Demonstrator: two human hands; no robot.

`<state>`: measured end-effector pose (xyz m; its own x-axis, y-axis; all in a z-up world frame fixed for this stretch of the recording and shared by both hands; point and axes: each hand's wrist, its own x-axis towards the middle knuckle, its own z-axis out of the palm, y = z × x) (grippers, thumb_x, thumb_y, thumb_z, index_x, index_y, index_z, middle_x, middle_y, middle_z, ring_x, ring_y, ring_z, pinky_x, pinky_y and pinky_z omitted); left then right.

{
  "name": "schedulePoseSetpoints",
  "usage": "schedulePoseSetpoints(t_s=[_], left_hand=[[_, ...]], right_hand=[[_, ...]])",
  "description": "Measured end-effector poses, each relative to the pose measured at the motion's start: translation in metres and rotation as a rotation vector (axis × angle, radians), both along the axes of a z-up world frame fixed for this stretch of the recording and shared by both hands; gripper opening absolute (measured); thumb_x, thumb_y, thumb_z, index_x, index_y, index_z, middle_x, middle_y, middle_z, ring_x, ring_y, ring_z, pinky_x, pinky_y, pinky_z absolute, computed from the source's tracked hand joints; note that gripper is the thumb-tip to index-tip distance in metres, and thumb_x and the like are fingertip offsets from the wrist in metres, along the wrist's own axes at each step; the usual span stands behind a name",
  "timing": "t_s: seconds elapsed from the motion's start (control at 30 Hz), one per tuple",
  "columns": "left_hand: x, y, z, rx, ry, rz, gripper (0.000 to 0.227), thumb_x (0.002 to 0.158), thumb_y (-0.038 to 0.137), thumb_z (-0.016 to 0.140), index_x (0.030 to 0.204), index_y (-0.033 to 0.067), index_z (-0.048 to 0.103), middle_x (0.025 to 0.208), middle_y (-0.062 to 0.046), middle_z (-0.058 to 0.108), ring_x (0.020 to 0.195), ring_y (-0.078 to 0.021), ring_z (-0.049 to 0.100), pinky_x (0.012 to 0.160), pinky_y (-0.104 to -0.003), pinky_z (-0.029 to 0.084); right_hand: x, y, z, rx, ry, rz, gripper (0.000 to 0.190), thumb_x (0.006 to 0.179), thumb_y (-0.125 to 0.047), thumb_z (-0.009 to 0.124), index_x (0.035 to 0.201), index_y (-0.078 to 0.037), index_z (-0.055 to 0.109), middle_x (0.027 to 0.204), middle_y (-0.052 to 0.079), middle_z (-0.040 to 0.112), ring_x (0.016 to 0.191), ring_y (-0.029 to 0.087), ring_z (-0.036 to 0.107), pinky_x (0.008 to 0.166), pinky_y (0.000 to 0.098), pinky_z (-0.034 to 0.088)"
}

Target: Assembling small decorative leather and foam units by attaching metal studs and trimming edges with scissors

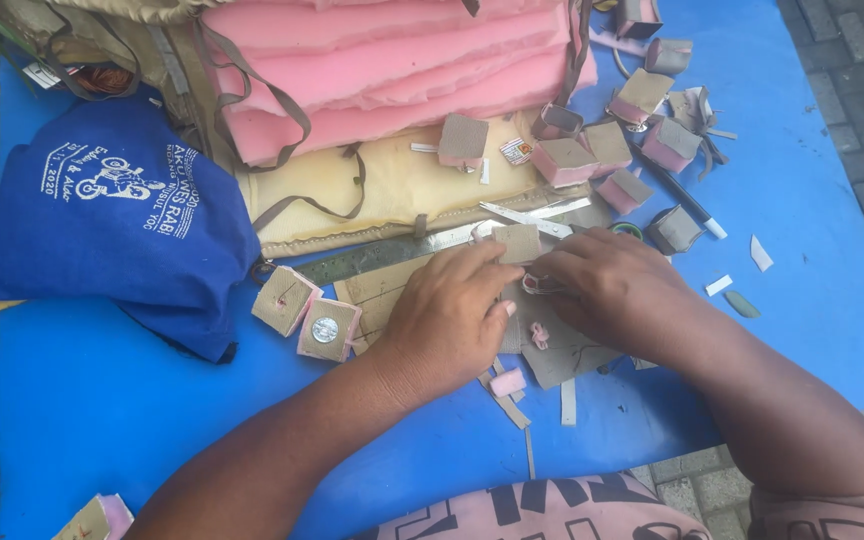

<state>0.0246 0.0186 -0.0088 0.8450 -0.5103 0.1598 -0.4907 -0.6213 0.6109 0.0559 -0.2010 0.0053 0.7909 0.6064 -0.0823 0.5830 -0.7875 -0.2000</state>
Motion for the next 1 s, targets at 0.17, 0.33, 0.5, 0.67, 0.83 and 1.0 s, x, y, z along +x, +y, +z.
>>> schedulePoseSetpoints(t_s=[0.17,0.33,0.5,0.67,0.83,1.0], left_hand=[[0.000,0.000,-0.001,-0.020,-0.055,-0.012,0.031,0.096,0.006,0.050,0.123,-0.0006,0.065,0.141,-0.029,0.046,0.136,-0.0497,0.046,0.104,-0.061,0.043],[0.003,0.007,-0.003,-0.321,-0.172,0.093,0.022,0.099,0.002,0.050,0.117,0.0024,0.062,0.132,-0.024,0.053,0.129,-0.0454,0.055,0.102,-0.058,0.047],[0.000,0.007,0.001,-0.537,0.230,0.141,0.048,0.098,0.006,0.052,0.143,-0.0033,0.040,0.141,-0.028,0.041,0.127,-0.0451,0.054,0.101,-0.055,0.045],[0.001,0.000,-0.002,-0.630,0.402,0.075,0.047,0.098,0.013,0.058,0.141,-0.0017,0.043,0.135,-0.024,0.049,0.126,-0.0427,0.058,0.099,-0.050,0.047],[-0.002,0.000,-0.009,-0.641,0.386,0.089,0.030,0.100,0.018,0.060,0.124,0.0014,0.057,0.116,-0.016,0.063,0.111,-0.0334,0.070,0.090,-0.042,0.054],[-0.006,-0.001,-0.001,-0.474,0.439,0.051,0.046,0.096,0.022,0.064,0.134,-0.0014,0.053,0.111,-0.022,0.066,0.110,-0.0421,0.070,0.088,-0.047,0.056]], right_hand=[[-0.001,0.004,0.039,0.085,0.199,-0.013,0.016,0.071,-0.011,0.084,0.087,-0.015,0.082,0.082,0.006,0.080,0.086,0.026,0.079,0.078,0.0422,0.063],[0.019,0.003,-0.016,0.310,-0.223,0.062,0.037,0.076,-0.015,0.085,0.111,-0.012,0.073,0.125,0.012,0.068,0.108,0.038,0.067,0.081,0.0486,0.056],[0.022,-0.007,-0.020,0.777,0.241,-0.218,0.032,0.085,-0.011,0.076,0.117,-0.005,0.076,0.079,0.014,0.074,0.067,0.021,0.067,0.059,0.0348,0.053],[0.014,-0.012,-0.029,1.035,0.670,-0.255,0.043,0.092,-0.023,0.055,0.118,0.007,0.073,0.087,0.029,0.078,0.076,0.031,0.075,0.061,0.0373,0.056],[0.005,-0.008,-0.018,1.033,0.659,-0.141,0.049,0.092,-0.032,0.056,0.118,0.006,0.073,0.087,0.029,0.078,0.078,0.036,0.078,0.063,0.0424,0.059],[0.004,0.006,0.021,0.707,0.504,-0.101,0.026,0.084,-0.014,0.076,0.104,0.001,0.079,0.071,0.023,0.079,0.060,0.035,0.077,0.056,0.0438,0.060]])
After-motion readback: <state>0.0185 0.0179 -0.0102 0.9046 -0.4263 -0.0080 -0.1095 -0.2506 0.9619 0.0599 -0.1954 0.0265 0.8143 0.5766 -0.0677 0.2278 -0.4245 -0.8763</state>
